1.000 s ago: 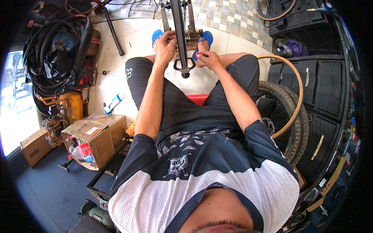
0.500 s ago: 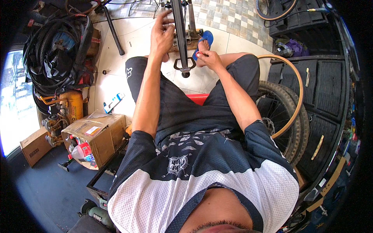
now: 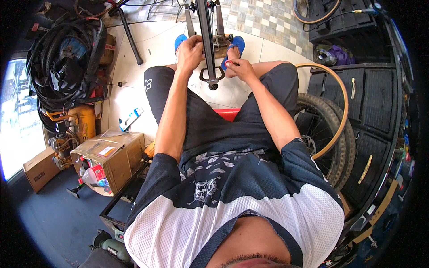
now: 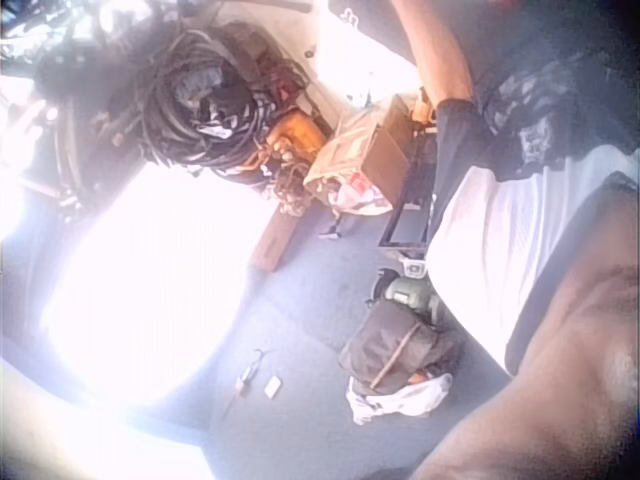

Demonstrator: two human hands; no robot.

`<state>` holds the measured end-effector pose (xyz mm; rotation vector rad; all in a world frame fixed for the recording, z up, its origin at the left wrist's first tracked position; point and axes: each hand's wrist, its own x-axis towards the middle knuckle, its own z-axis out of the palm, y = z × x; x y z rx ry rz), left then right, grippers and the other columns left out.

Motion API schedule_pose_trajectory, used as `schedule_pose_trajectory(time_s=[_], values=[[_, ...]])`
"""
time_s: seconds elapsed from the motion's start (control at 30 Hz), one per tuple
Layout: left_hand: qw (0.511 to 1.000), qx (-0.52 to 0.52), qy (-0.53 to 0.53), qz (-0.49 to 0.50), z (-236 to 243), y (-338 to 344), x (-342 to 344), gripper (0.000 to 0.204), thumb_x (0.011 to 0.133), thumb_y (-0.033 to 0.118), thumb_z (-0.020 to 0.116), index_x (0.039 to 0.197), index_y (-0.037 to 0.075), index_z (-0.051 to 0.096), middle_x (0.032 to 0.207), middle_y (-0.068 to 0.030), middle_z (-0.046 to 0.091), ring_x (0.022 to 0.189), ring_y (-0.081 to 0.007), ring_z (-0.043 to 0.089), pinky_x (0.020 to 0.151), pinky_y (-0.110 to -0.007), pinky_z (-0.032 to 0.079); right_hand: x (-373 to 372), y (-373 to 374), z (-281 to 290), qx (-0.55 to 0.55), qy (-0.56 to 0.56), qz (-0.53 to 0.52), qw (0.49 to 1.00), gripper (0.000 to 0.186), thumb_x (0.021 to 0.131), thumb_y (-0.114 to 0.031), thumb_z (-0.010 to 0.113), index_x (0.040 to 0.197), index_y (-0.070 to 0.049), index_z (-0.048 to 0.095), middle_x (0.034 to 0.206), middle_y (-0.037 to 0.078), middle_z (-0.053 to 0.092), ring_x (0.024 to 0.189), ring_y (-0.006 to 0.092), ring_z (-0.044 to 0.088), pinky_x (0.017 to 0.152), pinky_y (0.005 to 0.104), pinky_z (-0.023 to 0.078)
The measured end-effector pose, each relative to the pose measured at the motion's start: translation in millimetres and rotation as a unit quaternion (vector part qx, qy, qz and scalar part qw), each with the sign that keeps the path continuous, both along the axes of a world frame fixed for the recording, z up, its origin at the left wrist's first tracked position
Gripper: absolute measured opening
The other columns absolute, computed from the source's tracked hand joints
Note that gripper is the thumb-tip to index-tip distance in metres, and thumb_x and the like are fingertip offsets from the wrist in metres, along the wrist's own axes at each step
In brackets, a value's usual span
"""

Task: The person sits on a low stool and works on a bicycle wheel mounted on a truing stand. They repeatedly adjust the wheel's position, spin it to check alignment, and use a tool to tighten or loosen the spokes. The person removes the wheel from the stand, inspects it, and then remounts it to continue adjustments.

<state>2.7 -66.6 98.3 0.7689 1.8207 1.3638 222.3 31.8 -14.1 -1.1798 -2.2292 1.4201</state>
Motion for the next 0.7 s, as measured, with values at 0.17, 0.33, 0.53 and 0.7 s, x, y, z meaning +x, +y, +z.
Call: schedule_pose_trajectory(time_s=[0.17,0.33,0.53,0.7], values=[[0.994,0.111,0.022,-0.002,24,9,-11,0.027,0.092,0.012,0.056,0.111,-0.002,0.070,0.084,-0.0084,0.070,0.076,-0.0139,0.064,0.071,-0.029,0.051,-4,-4,3,0.006,0.005,0.007,1.000,0.045,0.092,-0.042,0.072,0.105,0.000,0.075,0.073,0.010,0.068,0.069,0.0137,0.060,0.066,0.0330,0.050],[0.991,0.109,0.072,0.018,38,13,-14,0.038,0.092,0.011,0.061,0.129,0.000,0.062,0.107,-0.0114,0.070,0.089,-0.0162,0.065,0.077,-0.031,0.054,-3,-2,-1,-0.002,0.007,-0.007,1.000,0.043,0.092,-0.041,0.072,0.105,0.000,0.076,0.073,0.008,0.067,0.069,0.0121,0.058,0.065,0.0318,0.049],[0.991,0.065,0.112,0.023,37,13,-1,0.034,0.095,0.023,0.070,0.117,-0.001,0.062,0.099,-0.0121,0.070,0.090,-0.0209,0.065,0.080,-0.035,0.053,-2,-2,1,0.006,0.000,-0.005,1.000,0.043,0.092,-0.041,0.073,0.105,0.000,0.076,0.076,0.010,0.069,0.071,0.0123,0.059,0.067,0.0319,0.049],[0.996,0.086,-0.032,0.024,47,28,-15,0.030,0.097,0.021,0.066,0.119,0.001,0.062,0.102,-0.0121,0.070,0.091,-0.0214,0.070,0.074,-0.033,0.056,-4,-2,3,0.027,-0.013,0.004,1.000,0.045,0.092,-0.042,0.073,0.105,0.000,0.075,0.079,0.015,0.071,0.073,0.0159,0.064,0.069,0.0335,0.051]])
